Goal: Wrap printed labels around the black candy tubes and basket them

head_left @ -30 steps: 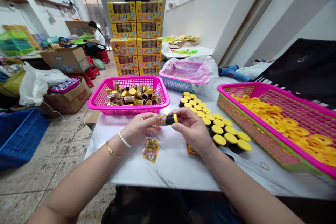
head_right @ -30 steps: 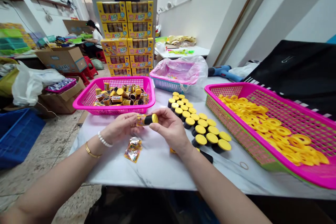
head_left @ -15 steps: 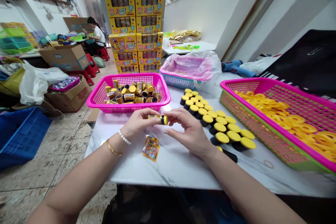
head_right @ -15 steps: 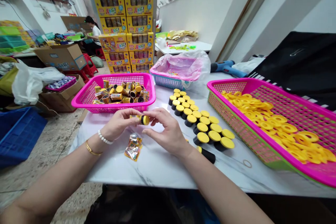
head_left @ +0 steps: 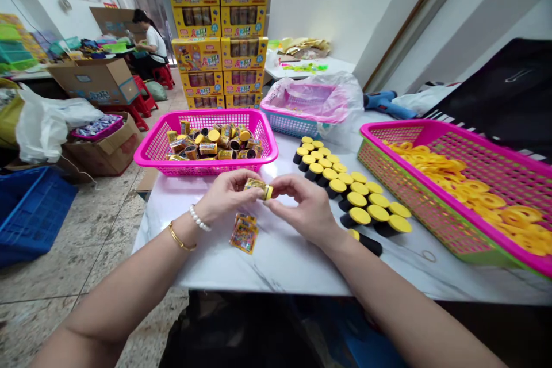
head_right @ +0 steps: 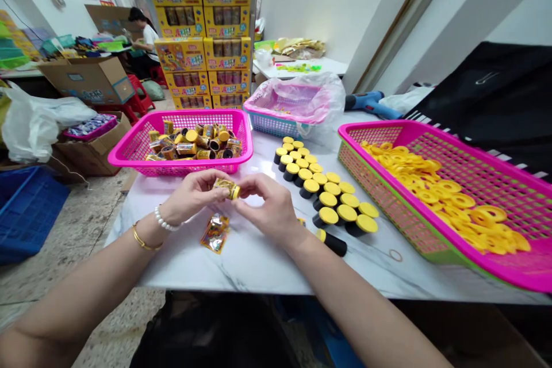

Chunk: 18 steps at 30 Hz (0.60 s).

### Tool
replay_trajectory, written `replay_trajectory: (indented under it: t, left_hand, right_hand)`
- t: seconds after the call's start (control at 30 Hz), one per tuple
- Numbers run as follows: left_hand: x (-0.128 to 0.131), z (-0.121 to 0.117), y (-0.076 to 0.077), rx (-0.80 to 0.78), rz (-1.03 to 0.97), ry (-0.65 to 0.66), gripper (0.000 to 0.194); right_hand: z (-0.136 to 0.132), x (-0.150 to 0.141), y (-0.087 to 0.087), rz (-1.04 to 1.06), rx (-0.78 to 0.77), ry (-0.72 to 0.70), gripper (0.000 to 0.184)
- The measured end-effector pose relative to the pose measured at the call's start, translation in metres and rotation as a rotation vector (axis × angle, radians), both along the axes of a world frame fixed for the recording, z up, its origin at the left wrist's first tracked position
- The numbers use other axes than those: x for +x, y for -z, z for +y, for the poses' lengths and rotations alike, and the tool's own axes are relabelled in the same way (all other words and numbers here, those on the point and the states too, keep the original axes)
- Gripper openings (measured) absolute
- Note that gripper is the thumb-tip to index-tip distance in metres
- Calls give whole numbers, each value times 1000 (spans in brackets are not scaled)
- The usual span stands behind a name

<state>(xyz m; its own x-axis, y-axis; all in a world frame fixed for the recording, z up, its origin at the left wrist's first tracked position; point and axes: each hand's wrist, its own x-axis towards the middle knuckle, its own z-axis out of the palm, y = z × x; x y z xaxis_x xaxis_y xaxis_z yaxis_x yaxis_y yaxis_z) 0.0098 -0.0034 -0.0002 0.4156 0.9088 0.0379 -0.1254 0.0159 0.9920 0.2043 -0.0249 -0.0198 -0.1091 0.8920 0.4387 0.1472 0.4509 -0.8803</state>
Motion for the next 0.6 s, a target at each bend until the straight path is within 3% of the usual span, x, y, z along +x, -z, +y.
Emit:
replay_trajectory:
  t: [0.1, 0.17, 0.3, 0.43, 0.6]
  left_hand:
    - [4, -4, -1, 85, 14, -28, 33]
    - [4, -5, -2, 63, 53, -12, 37]
    - [0, -3, -2, 72, 56, 21, 46]
    - [-1, -2, 0, 233, 177, -88, 35]
    - [-3, -7, -6, 535, 338, -90, 23]
  right_hand:
    - [6, -2, 6, 273, -401, -136, 33]
    - [10, -2, 7, 376, -543, -186, 40]
    - [12, 1, 3, 432, -540, -198, 44]
    - [8, 3, 0, 385, -447, -186, 39]
    - [8, 2, 4, 439, -700, -254, 38]
